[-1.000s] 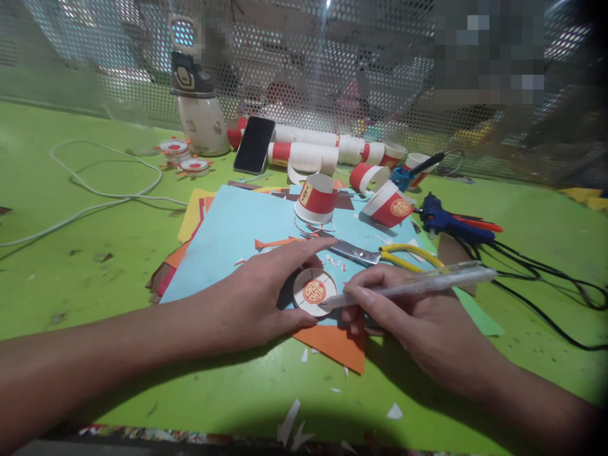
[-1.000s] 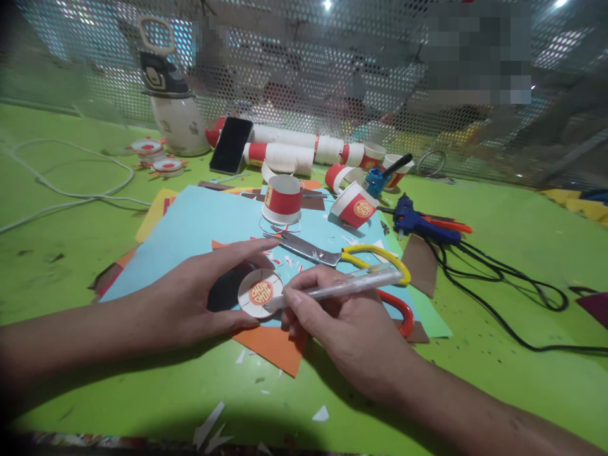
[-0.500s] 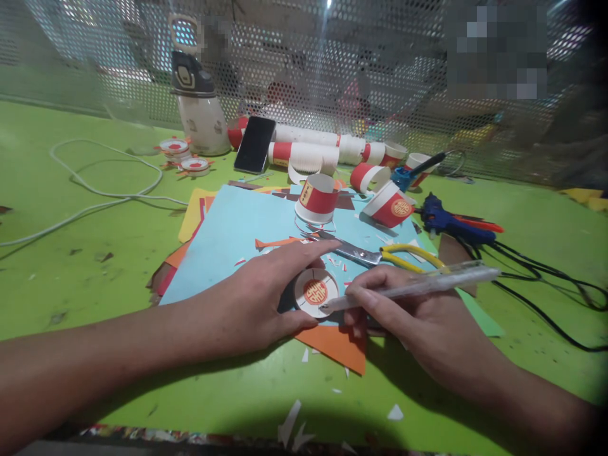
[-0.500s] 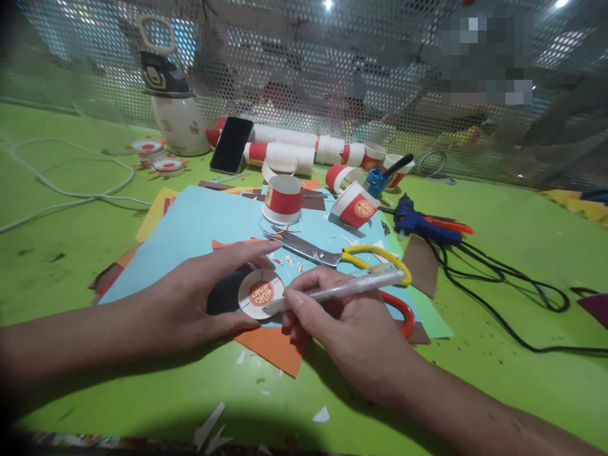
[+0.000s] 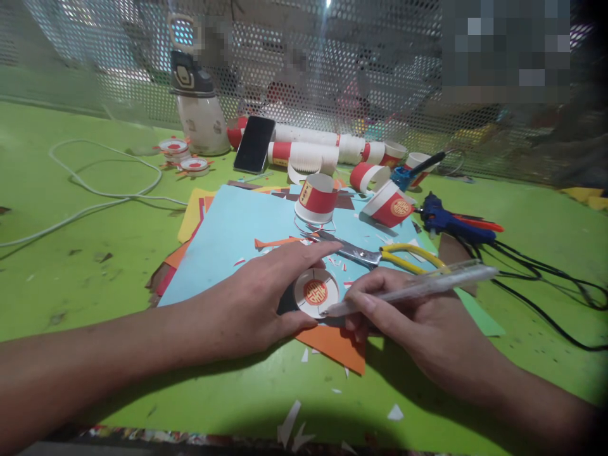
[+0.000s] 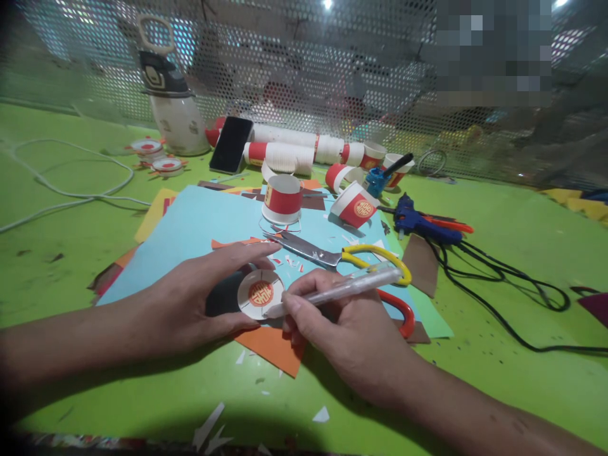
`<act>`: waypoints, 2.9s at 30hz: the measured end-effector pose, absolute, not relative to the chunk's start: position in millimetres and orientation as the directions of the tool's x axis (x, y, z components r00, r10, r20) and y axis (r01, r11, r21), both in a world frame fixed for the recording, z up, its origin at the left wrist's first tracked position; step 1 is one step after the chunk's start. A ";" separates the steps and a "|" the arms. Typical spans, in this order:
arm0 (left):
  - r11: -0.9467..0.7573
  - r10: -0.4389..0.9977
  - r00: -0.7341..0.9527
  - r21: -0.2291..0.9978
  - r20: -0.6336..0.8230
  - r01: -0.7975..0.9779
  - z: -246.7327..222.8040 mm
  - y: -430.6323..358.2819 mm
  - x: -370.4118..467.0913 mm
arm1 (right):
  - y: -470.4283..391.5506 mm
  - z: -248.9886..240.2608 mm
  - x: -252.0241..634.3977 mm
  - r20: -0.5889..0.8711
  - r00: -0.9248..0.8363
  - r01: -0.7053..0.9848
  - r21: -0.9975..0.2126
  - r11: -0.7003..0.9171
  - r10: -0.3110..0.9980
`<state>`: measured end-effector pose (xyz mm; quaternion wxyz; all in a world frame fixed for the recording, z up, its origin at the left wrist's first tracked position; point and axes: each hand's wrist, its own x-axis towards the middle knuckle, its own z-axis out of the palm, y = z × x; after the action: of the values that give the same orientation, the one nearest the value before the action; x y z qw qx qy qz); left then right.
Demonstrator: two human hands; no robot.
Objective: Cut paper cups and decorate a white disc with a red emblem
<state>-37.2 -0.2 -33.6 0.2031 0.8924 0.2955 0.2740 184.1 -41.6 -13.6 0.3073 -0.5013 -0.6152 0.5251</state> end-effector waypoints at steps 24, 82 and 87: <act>-0.781 0.611 0.681 0.451 0.404 0.432 -34.0 -4.4 -37.4 | -40.8 -12.2 183.9 -0.121 -0.321 0.350 -0.937 -0.001 0.939; -0.812 0.581 0.642 0.413 0.500 0.412 -26.8 -12.5 -36.3 | -34.5 -20.8 184.5 -0.108 -0.414 -0.155 -0.970 -0.187 0.904; -0.778 0.618 0.638 0.477 0.460 0.409 -27.9 -9.6 -37.7 | -35.5 -20.3 184.9 -0.096 -0.424 -0.147 -0.974 -0.173 0.901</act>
<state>-37.7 -9.6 -27.9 0.1666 0.8894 0.2888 0.3128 184.9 -35.5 -20.3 0.3901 -0.3685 -0.5112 0.6713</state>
